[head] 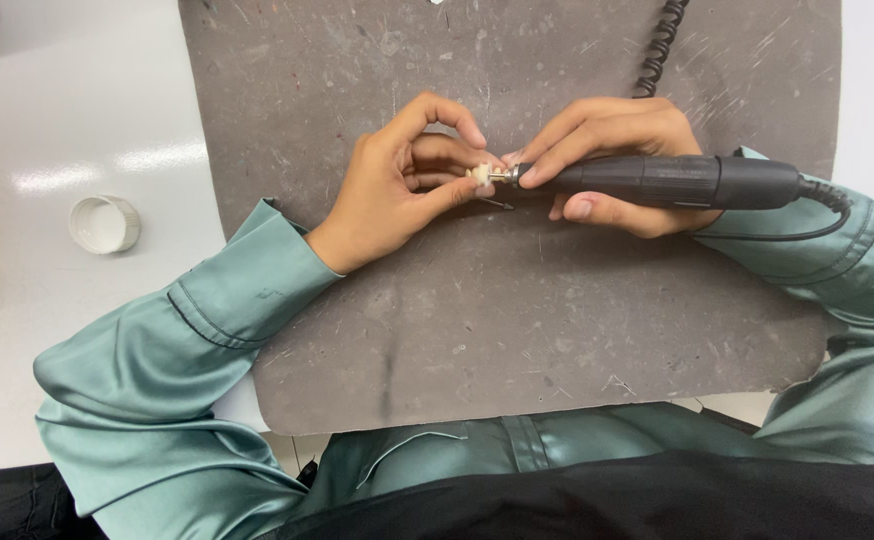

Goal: The person holds a dental prosthesis in one hand and uses a rotary micromotor tool with a polishing attachment to grind and polish its surfaces, repositioning the prosthesis repeatedly to work different areas over a work mat.

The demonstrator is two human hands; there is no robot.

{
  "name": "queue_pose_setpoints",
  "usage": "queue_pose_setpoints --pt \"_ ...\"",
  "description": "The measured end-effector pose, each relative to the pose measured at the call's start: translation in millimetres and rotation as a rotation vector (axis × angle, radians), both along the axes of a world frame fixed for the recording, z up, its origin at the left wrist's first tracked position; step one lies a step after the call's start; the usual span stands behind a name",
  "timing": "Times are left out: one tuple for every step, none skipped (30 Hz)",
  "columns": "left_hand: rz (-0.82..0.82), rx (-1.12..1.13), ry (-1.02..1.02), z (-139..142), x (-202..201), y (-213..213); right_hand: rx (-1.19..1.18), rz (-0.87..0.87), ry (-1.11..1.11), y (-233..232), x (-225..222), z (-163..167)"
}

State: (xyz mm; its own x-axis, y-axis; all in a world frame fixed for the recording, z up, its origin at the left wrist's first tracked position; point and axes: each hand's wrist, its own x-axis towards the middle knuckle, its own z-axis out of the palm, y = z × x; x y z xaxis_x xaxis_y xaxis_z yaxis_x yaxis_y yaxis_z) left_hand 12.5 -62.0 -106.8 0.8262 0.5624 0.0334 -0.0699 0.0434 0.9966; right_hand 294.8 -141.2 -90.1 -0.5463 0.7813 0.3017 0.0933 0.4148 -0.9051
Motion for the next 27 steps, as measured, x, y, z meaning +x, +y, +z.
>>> queue_pose_setpoints --pt "-0.005 0.013 -0.002 0.2 0.2 0.2 0.008 0.013 0.007 -0.4 0.0 0.5" --pt "-0.010 0.025 -0.004 0.3 0.4 0.2 -0.010 -0.004 0.009 -0.7 -0.1 0.9" --pt "-0.008 0.001 0.001 0.5 0.3 0.2 -0.029 -0.021 0.011 -1.5 -0.3 1.3" --pt "-0.004 -0.021 0.006 0.7 0.3 0.2 -0.047 -0.037 0.013 -2.3 -0.5 1.6" --pt "-0.001 -0.044 0.011 0.9 0.3 0.3 -0.039 -0.025 0.011 -1.9 -0.6 1.7" --pt "-0.005 -0.025 0.002 1.2 0.3 0.4 -0.030 -0.013 0.009 -1.4 -0.5 1.7" --pt "-0.010 -0.008 -0.007 1.3 0.4 0.3 -0.023 -0.002 0.007 -1.5 -0.6 1.6" --pt "-0.016 0.009 -0.016 1.5 0.5 0.1 -0.037 -0.011 0.013 -1.5 -0.6 1.5" --pt "-0.010 -0.016 -0.003 1.6 0.4 0.2 -0.050 -0.021 0.020 -1.5 -0.6 1.3" --pt "-0.004 -0.042 0.011 1.7 0.4 0.2 -0.064 -0.030 0.026 -1.8 -0.6 1.0" --pt "0.003 -0.067 0.024 1.7 0.3 0.2 -0.042 -0.026 0.007 -1.7 -0.3 0.8" --pt "-0.003 -0.050 0.019 1.7 0.1 0.2 -0.019 -0.022 -0.013 -1.6 0.0 0.6" --pt "-0.010 -0.033 0.014 1.6 -0.1 0.0 0.003 -0.018 -0.033 -1.9 0.3 0.4" --pt "-0.018 -0.017 0.009 1.3 -0.2 -0.2 -0.008 -0.023 -0.015 -2.6 0.3 0.2" --pt "-0.012 -0.031 0.005 1.0 -0.2 -0.2 -0.018 -0.027 0.002 -3.2 0.3 0.0" --pt "-0.005 -0.045 0.002 0.6 -0.2 -0.2 -0.028 -0.031 0.019 -3.7 0.3 -0.2" --pt "0.003 -0.058 0.000 0.3 -0.3 -0.2 -0.035 -0.046 0.015 -4.2 0.2 -0.5" --pt "0.000 -0.068 -0.008 -0.1 -0.3 -0.2 -0.043 -0.062 0.011 -4.8 0.0 -0.6" --pt "-0.002 -0.077 -0.016 -0.4 -0.3 -0.1 -0.050 -0.077 0.007 -5.3 -0.2 -0.8" --pt "-0.004 -0.086 -0.025 -0.7 -0.2 0.1 -0.020 -0.054 0.007 -4.7 -0.2 -0.9" --pt "-0.002 -0.087 -0.023 -0.9 -0.3 0.3 0.009 -0.031 0.008 -4.2 -0.3 -1.2" --pt "0.000 -0.090 -0.021 -1.0 -0.5 0.1 0.037 -0.009 0.008 -4.3 -0.3 -1.2" --pt "0.001 -0.093 -0.019 -1.0 -0.6 -0.1 0.011 -0.029 0.020 -4.4 -0.3 -1.3" --pt "0.008 -0.098 -0.016 -1.0 -0.4 0.0 -0.015 -0.047 0.032 -5.6 -0.5 -1.3" --pt "0.016 -0.102 -0.014 -1.0 -0.3 -0.2 -0.041 -0.066 0.045 -6.5 -0.5 -1.3" --pt "0.024 -0.108 -0.011 -1.0 -0.2 -0.5 -0.014 -0.059 0.031 -5.8 -0.4 -1.7" --pt "0.023 -0.116 -0.014 -1.0 -0.2 -0.8 0.013 -0.052 0.018 -5.8 -0.4 -1.9"
